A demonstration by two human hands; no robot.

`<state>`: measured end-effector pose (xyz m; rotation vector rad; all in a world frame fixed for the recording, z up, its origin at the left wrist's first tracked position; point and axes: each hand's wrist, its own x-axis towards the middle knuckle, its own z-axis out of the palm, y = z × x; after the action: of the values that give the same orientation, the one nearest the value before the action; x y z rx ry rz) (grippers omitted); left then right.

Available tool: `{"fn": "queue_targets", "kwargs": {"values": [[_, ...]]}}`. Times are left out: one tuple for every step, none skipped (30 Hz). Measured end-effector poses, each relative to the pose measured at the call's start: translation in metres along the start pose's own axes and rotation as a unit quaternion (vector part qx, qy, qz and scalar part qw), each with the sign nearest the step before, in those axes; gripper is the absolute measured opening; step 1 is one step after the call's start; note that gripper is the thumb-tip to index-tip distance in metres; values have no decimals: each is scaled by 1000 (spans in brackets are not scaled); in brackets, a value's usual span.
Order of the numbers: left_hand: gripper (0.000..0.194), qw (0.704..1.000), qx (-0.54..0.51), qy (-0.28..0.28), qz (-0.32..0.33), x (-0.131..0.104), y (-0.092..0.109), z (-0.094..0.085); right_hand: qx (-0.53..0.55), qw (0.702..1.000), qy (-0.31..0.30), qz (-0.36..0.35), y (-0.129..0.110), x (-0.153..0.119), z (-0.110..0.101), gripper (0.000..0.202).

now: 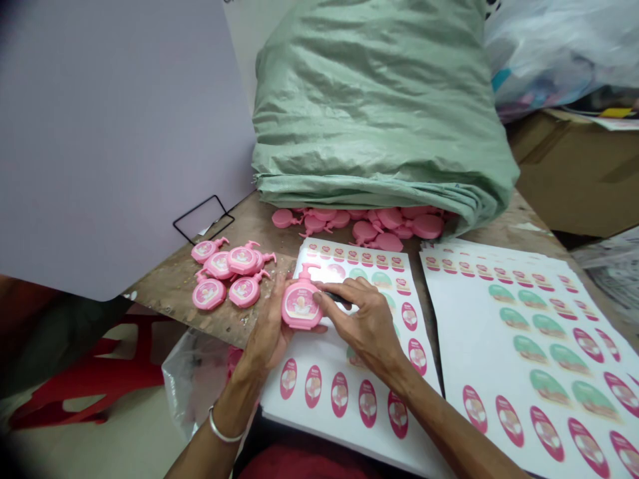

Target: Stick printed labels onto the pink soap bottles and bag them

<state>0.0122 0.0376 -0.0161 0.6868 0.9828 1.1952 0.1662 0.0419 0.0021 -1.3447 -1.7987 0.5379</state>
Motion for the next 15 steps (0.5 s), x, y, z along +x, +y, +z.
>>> {"fn": "queue_targets", "kwargs": {"values": [[43, 1000, 1, -26, -3, -2, 2, 0, -28, 1000, 1, -10, 0, 1, -1, 22], [42, 999, -1, -51, -8, -3, 3, 0, -64, 998, 6, -17, 1, 1, -3, 24], [42, 998, -5, -68, -12, -4, 4, -1, -104, 994, 15, -19, 2, 2, -4, 27], [43, 997, -10, -72, -17, -5, 5, -1, -140, 990, 27, -14, 3, 3, -5, 31], [43, 997, -15, -70, -24, -7, 5, -1, -163, 986, 38, -4, 4, 3, -5, 36], [43, 997, -20, -68, -32, -8, 5, -1, -165, 985, 45, 10, 5, 4, -4, 43], [44, 996, -23, -74, -43, -10, 5, -1, -145, 988, 41, 26, 6, 4, -2, 52], [44, 995, -20, -88, -52, -13, 5, -2, -107, 993, 25, 41, 7, 4, 1, 61], [45, 992, -15, -107, -60, -16, 5, -3, -63, 996, 2, 56, 7, 4, 5, 68], [46, 990, -7, -126, -66, -20, 5, -4, -26, 997, -19, 70, 8, 4, 10, 72], [47, 987, 2, -140, -73, -24, 5, -8, -4, 996, -31, 83, 10, 5, 14, 74], [46, 986, 13, -143, -79, -28, 6, -12, 2, 995, -32, 90, 13, 6, 16, 73], [44, 987, 31, -132, -84, -32, 6, -18, -3, 995, -26, 92, 17, 8, 18, 72], [42, 989, 59, -106, -80, -35, 7, -26, -12, 996, -19, 91, 22, 10, 17, 71], [40, 991, 102, -62, -64, -36, 8, -35, -21, 996, -14, 88, 28, 14, 15, 69]]}}
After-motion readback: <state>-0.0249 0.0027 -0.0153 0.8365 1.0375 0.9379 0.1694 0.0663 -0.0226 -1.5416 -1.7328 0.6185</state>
